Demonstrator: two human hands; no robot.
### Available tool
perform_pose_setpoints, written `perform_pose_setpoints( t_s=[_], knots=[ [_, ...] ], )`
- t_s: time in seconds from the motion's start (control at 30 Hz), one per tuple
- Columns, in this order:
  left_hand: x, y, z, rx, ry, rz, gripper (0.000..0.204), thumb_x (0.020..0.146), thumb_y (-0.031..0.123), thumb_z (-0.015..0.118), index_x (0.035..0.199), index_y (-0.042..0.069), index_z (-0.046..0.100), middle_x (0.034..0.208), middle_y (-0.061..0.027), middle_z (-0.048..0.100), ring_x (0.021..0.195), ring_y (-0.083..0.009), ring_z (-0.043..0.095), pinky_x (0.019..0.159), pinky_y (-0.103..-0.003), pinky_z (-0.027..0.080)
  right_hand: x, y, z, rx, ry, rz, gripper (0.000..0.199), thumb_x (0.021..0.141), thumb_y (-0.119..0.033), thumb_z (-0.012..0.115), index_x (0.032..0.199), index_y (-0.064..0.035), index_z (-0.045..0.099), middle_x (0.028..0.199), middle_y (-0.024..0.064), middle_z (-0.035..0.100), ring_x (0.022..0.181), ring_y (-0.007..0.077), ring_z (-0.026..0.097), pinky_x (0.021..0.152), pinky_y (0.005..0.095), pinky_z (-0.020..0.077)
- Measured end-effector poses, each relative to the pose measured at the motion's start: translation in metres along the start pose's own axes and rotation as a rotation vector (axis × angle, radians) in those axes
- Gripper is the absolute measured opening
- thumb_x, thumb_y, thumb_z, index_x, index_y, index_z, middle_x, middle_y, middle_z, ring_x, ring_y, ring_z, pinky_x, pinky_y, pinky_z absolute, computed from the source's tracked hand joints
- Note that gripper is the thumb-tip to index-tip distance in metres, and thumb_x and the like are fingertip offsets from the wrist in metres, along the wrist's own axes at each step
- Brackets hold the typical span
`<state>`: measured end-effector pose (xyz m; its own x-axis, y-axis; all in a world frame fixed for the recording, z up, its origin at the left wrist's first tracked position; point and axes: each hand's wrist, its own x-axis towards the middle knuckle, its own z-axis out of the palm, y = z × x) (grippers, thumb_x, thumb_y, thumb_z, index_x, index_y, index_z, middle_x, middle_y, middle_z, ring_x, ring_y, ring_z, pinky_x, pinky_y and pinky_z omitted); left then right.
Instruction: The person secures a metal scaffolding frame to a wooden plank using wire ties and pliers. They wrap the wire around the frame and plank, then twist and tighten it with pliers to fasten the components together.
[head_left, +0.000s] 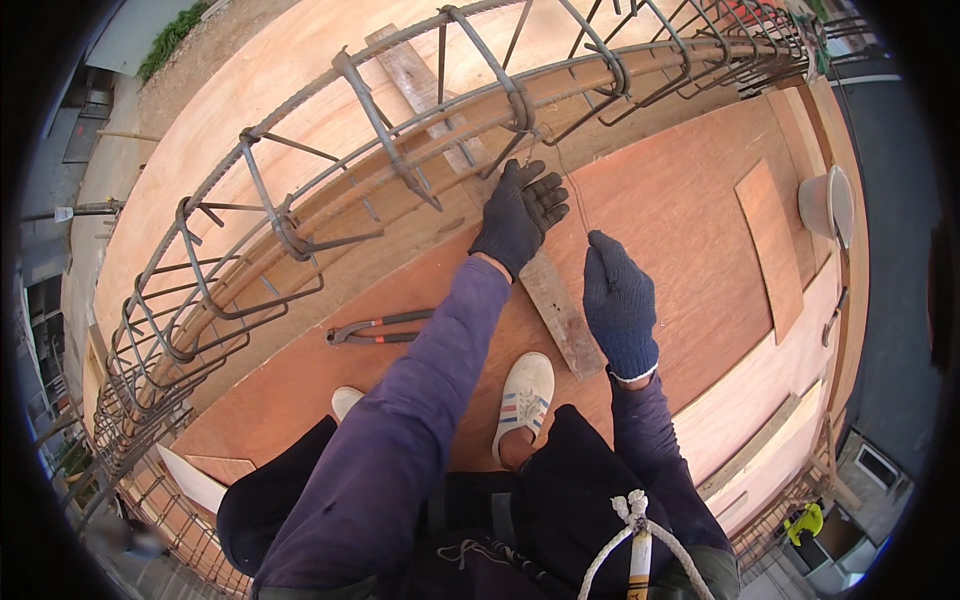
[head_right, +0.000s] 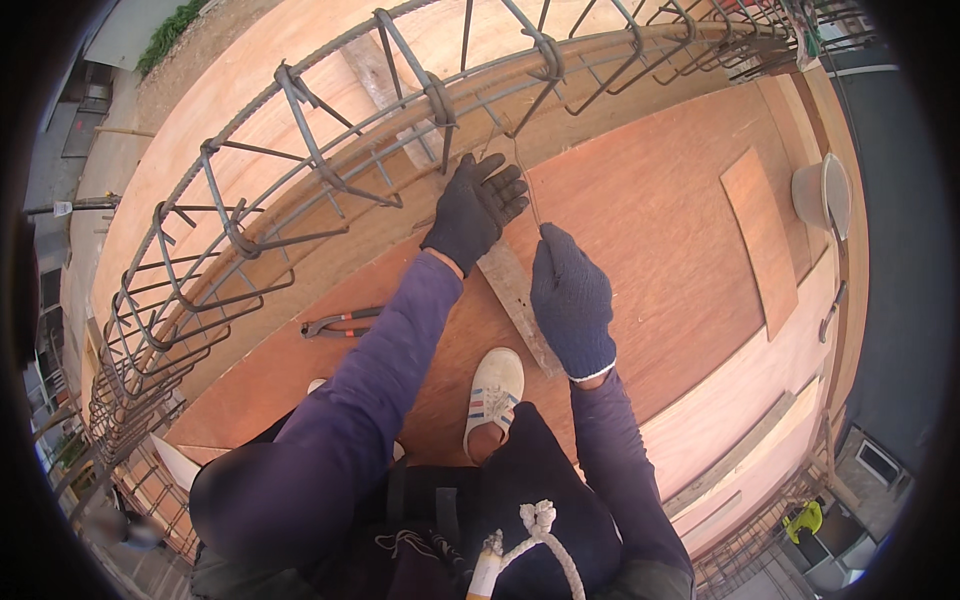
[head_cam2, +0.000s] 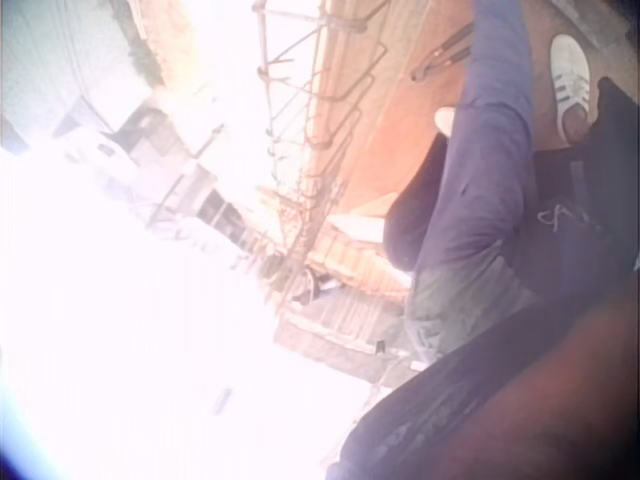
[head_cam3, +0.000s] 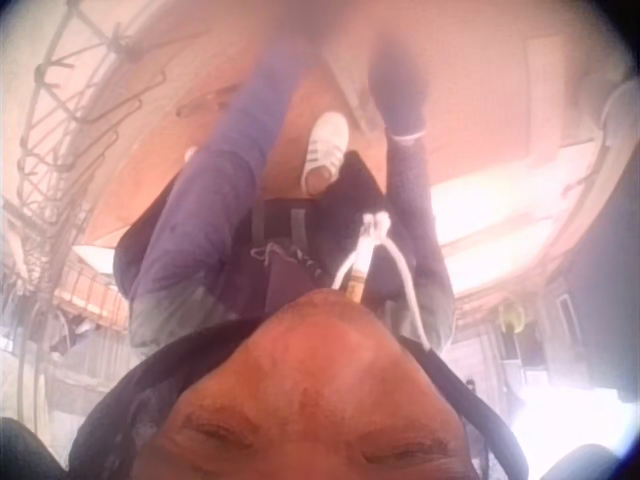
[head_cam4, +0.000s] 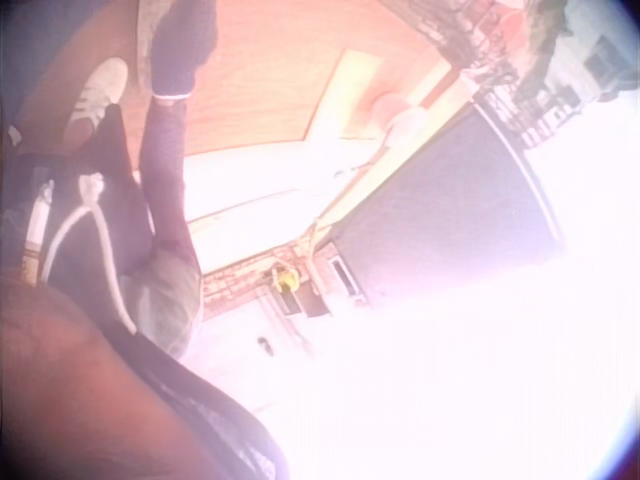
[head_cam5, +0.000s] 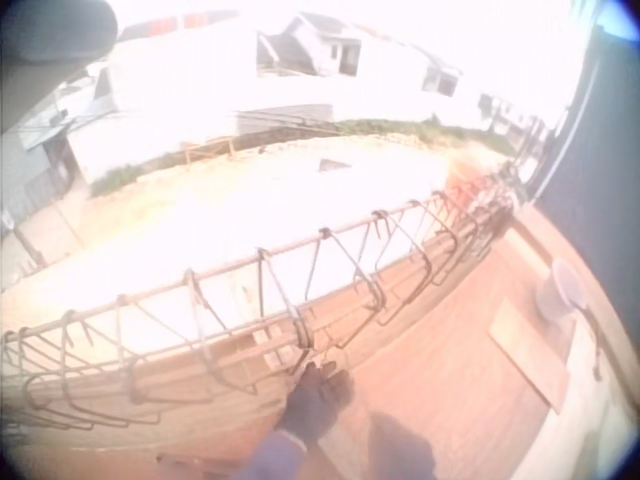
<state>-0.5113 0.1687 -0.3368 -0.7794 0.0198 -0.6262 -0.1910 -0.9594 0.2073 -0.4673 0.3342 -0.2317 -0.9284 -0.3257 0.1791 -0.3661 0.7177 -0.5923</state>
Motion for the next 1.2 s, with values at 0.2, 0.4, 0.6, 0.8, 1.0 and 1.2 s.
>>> perform_pose_setpoints(
  t_s=[0.2, 0.4, 0.6, 0.8, 1.0, 1.2],
  knots=[
    [-0.002, -0.009, -0.016, 0.185, 0.036, 0.0, 0.052, 0.108, 0.041, 0.057, 0.142, 0.002, 0.054, 0.113, -0.0135, 0.07, 0.093, -0.0226, 0.069, 0.084, -0.038, 0.057, 0.038, -0.009, 0.034, -0.28, 0.022, -0.031, 0.023, 0.099, -0.015, 0.065, 0.119, -0.0042, 0.068, 0.088, 0.0156, 0.074, 0.075, 0.0333, 0.074, 0.063, 0.0408, 0.0576],
    [-0.071, -0.004, -0.043, 0.383, 0.017, 0.033, 0.042, 0.107, 0.034, 0.06, 0.134, 0.001, 0.061, 0.107, -0.0121, 0.072, 0.092, -0.0216, 0.07, 0.082, -0.037, 0.058, 0.079, -0.001, 0.068, -0.402, -0.063, 0.034, 0.023, 0.098, -0.017, 0.064, 0.117, -0.0057, 0.072, 0.083, 0.0171, 0.073, 0.073, 0.0353, 0.073, 0.062, 0.0425, 0.0569],
    [-0.184, 0.064, -0.044, 0.446, -0.615, 0.188, 0.058, 0.102, 0.043, 0.068, 0.133, -0.006, 0.061, 0.107, -0.0246, 0.071, 0.089, -0.0368, 0.073, 0.075, -0.048, 0.06, 0.092, 0.005, 0.074, -0.428, -0.238, 0.025, 0.024, 0.098, -0.019, 0.061, 0.115, -0.0057, 0.073, 0.083, 0.0179, 0.074, 0.076, 0.0374, 0.073, 0.065, 0.0473, 0.0571],
    [-0.298, 0.072, 0.016, 0.235, -1.178, 0.027, 0.04, 0.101, 0.024, 0.068, 0.128, -0.006, 0.068, 0.115, -0.0165, 0.075, 0.103, -0.0264, 0.074, 0.092, -0.039, 0.059, 0.071, 0.001, 0.059, -0.227, -0.048, -0.071, 0.018, 0.097, -0.017, 0.061, 0.104, -0.0043, 0.072, 0.086, 0.0194, 0.074, 0.079, 0.0391, 0.073, 0.069, 0.0487, 0.0568],
    [-0.317, 0.075, 0.044, 0.209, -1.255, 0.013, 0.037, 0.098, 0.02, 0.073, 0.126, -0.003, 0.07, 0.117, -0.0143, 0.075, 0.106, -0.0237, 0.074, 0.091, -0.036, 0.058, 0.062, 0.011, 0.046, -0.008, -0.135, 0.153, 0.025, 0.1, -0.017, 0.061, 0.113, -0.0015, 0.075, 0.097, 0.0217, 0.076, 0.091, 0.0378, 0.074, 0.078, 0.0447, 0.0583],
    [-0.266, 0.081, 0.007, 0.718, -0.561, 0.171, 0.035, 0.094, 0.016, 0.078, 0.125, 0.0, 0.072, 0.12, -0.0121, 0.075, 0.108, -0.0209, 0.073, 0.09, -0.033, 0.058, 0.06, 0.016, 0.042, 0.07, -0.15, 0.224, 0.026, 0.101, -0.016, 0.06, 0.113, 0.0009, 0.075, 0.101, 0.0215, 0.076, 0.092, 0.0381, 0.074, 0.08, 0.0428, 0.0576]
  ],
)
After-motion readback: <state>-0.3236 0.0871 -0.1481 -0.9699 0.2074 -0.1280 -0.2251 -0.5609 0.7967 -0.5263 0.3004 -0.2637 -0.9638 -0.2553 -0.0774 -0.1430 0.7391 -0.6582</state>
